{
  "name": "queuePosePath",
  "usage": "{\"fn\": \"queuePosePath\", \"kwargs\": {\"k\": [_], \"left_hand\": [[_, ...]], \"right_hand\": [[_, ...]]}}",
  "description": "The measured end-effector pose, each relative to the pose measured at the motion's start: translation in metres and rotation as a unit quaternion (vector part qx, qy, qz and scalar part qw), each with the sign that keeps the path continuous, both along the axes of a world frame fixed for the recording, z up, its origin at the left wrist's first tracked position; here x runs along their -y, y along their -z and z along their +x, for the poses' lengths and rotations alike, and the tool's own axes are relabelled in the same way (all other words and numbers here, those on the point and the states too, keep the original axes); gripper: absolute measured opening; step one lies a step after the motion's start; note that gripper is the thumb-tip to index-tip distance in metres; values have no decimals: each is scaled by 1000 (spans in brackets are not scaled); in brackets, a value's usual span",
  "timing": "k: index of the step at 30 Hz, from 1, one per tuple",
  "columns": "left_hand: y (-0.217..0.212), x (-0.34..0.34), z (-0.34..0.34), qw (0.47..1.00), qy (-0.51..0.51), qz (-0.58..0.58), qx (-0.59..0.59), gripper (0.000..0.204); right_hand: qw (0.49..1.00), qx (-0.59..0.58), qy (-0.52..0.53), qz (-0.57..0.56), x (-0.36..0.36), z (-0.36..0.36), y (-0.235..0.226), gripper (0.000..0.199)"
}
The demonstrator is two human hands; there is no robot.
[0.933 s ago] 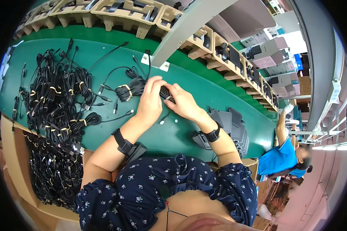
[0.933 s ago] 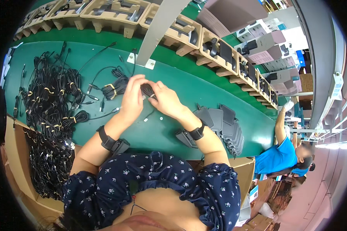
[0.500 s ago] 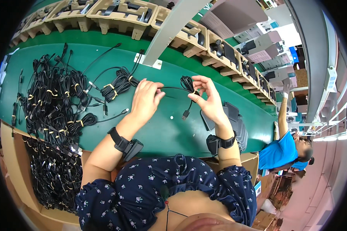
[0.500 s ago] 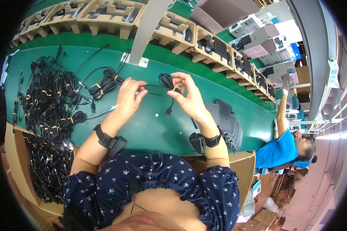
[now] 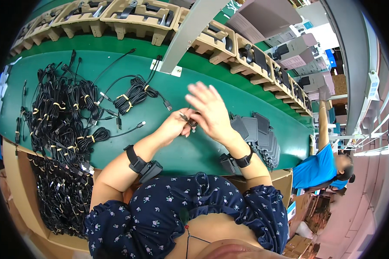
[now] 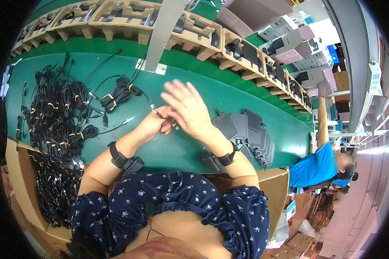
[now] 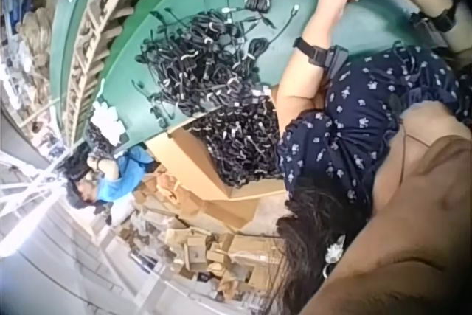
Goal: Sorting and arranging black electronic components and wiring harnesses on a green assembly line table.
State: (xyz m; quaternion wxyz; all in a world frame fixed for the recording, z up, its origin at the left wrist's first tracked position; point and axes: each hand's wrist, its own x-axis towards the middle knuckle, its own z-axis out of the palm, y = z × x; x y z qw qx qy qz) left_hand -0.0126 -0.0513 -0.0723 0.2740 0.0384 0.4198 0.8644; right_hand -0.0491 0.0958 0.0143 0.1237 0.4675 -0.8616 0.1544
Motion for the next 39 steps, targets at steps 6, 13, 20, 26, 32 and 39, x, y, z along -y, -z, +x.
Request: {"fn": "queuePosePath", "kwargs": {"k": [6,13,20,26,32,39], "left_hand": [[6,-4,3,998,4,50,25,27],[-7,2,1,999,40,-4,26,39],[-8,7,-3,999,8,4,47,44],[-9,8,-6,997,-10,-73,15,36],[-7,6,-7,997,-4,-77,13,35],[-1,5,-6,997,-23,-63,27,30]], "right_hand": [[990,117,-74,41,-18,-2,3,42],[978,129,61,151,-27,1,6,36],[974,224,-3,20,-36,-13,-8,44],[969,87,190,-129,-63,-62,-19,24],[866,76,484,-98,-120,-153,-54,40],[827,196,524,59,-138,-244,-68,51]]}}
